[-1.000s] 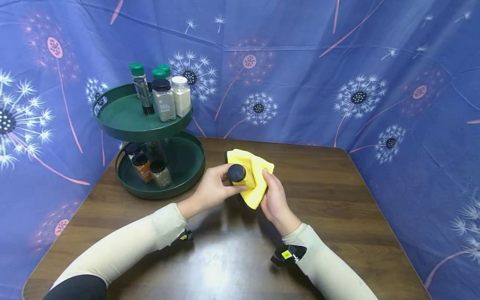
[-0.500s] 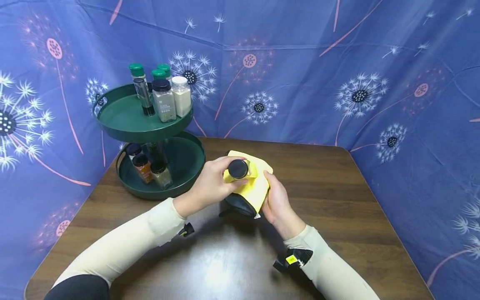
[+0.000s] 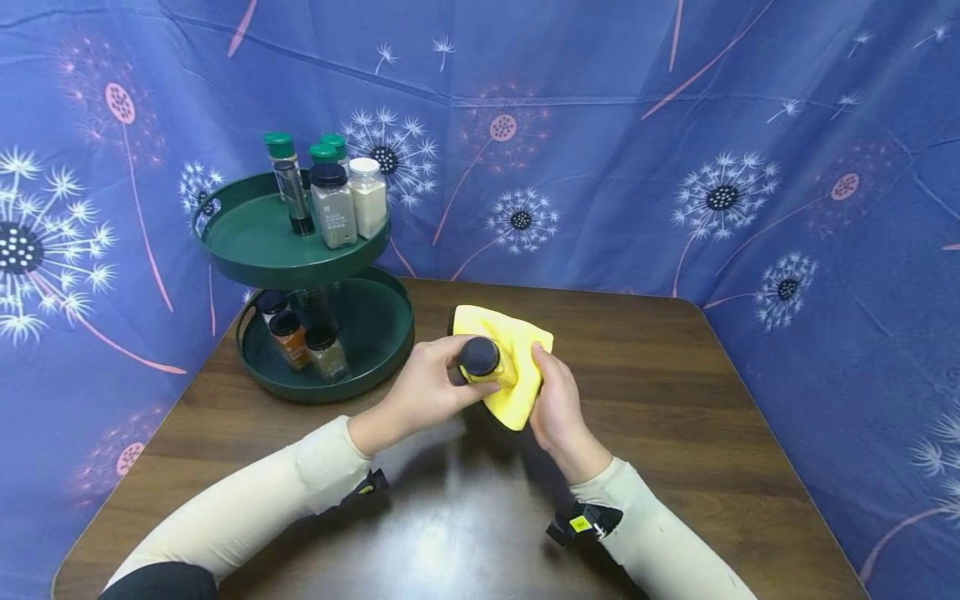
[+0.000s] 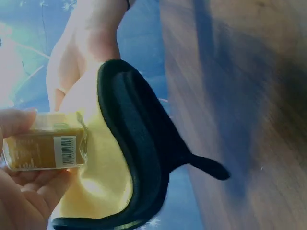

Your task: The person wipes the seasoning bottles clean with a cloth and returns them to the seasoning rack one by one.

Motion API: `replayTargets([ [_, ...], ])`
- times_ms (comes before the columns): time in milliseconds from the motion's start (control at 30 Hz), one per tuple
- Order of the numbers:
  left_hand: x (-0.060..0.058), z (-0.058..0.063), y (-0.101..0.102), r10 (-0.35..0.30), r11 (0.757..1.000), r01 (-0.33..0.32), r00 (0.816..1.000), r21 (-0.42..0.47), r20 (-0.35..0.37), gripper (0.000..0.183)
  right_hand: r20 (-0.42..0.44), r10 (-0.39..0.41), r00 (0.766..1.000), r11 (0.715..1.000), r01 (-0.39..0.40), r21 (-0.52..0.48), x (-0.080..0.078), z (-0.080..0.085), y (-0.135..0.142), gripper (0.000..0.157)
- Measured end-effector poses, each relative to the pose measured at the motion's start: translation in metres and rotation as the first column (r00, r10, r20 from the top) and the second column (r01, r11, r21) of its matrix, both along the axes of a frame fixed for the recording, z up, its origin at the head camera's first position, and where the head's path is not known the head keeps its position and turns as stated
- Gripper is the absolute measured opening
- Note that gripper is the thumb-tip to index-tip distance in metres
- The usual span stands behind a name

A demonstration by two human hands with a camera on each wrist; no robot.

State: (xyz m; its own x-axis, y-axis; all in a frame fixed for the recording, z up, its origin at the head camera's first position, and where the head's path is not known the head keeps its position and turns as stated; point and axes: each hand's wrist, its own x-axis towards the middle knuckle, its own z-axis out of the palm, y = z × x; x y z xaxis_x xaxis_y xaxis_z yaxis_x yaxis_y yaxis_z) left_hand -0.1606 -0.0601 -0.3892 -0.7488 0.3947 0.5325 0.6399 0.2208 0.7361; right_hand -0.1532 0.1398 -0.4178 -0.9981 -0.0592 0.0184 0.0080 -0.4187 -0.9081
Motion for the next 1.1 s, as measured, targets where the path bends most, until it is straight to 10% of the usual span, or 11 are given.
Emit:
replayTargets([
  [367,-0.004,0.003,-0.002,-0.046,0.996,0.025,0.969,-0.091,-0.241,0.052,0.207,0.142,0.968,0.987,-0.122,-0.105,-0.005,-0.002,0.007,0.033],
  [767,-0.007,0.003,-0.013,0.006,0.993,-0.029,0.981,-0.114,-0.194,0.050,0.205,0.043,0.978,0.993,-0.019,-0.118,-0.005,0.008,0.023,0.031],
  [1100,0.001,-0.005,-0.010,-0.031,0.993,-0.003,0.958,-0.115,-0.286,0.057,0.164,0.152,0.975,0.986,-0.137,-0.101,-0.001,0.002,0.016,0.037],
])
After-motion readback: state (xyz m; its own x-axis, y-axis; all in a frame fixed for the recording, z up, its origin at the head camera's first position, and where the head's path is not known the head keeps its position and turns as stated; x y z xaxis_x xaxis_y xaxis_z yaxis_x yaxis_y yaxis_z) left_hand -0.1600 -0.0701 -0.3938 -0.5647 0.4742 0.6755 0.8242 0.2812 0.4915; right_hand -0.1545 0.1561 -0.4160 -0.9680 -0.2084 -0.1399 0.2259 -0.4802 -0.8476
